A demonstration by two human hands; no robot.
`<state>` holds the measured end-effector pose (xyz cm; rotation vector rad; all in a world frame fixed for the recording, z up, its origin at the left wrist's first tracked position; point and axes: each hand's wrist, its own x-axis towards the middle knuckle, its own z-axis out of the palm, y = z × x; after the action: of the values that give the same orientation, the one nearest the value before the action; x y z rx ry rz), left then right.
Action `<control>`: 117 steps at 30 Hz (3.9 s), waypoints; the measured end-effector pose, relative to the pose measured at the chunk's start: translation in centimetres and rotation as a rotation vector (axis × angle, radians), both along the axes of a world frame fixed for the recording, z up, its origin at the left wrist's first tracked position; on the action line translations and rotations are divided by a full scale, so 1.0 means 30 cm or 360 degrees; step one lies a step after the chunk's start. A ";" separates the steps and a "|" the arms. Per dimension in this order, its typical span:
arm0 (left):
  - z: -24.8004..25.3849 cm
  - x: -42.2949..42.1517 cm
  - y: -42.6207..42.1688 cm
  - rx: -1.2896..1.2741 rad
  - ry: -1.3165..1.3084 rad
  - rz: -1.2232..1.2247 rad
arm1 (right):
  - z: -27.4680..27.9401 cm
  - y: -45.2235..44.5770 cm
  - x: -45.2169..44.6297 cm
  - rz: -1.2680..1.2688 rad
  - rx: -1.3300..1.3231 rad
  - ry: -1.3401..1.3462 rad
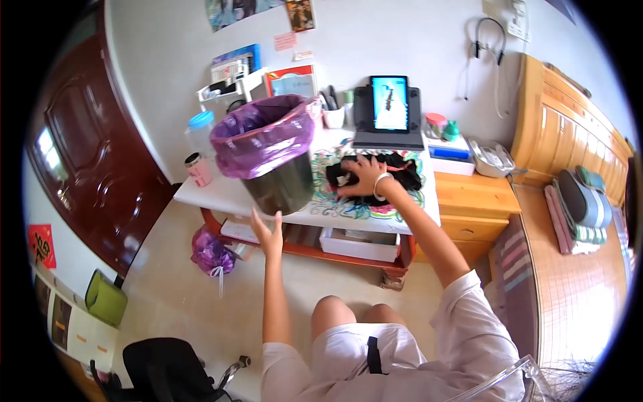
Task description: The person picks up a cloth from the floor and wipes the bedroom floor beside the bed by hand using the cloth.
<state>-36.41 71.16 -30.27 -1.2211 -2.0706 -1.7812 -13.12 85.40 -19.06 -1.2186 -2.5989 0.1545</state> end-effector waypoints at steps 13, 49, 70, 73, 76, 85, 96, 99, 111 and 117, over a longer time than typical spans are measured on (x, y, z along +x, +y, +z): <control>0.075 0.639 0.048 0.0262 0.0752 -0.0666 | -0.553 -0.877 0.990 -0.1197 -0.0054 0.2721; 0.150 0.874 0.321 -0.0968 0.1840 -0.0878 | -1.728 -0.593 1.547 -0.2712 -0.1419 -0.0242; 0.177 0.634 0.340 -0.1043 0.2228 -0.0839 | -1.724 0.045 0.881 -0.0995 -0.0750 0.0075; 0.184 0.617 0.341 -0.1050 0.2248 -0.0837 | -1.719 0.060 0.811 -0.0859 -0.0851 0.0269; 0.179 0.599 0.342 -0.1053 0.2255 -0.0837 | -1.737 0.080 0.716 -0.0482 -0.0799 0.0412; 0.173 0.553 0.318 -0.1079 0.2258 -0.0821 | -1.770 -0.039 0.758 -0.0359 -0.0735 0.0250; 0.153 0.652 0.327 -0.0901 0.2019 -0.1070 | -1.669 -0.284 1.040 -0.0605 -0.0633 0.1086; 0.155 0.655 0.329 -0.0905 0.2097 -0.1063 | -1.631 -0.324 1.258 -0.1195 -0.0011 0.1635; 0.187 0.610 0.345 -0.1017 0.2292 -0.0957 | -1.805 -0.136 1.392 -0.1862 -0.0202 0.0080; 0.192 0.611 0.352 -0.1035 0.2392 -0.0935 | -1.760 0.027 0.986 -0.1110 -0.0506 0.0127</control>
<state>-18.09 81.73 -24.51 -2.3439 -1.2631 0.1746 16.45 86.21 -71.87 -2.0934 -1.9796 0.4683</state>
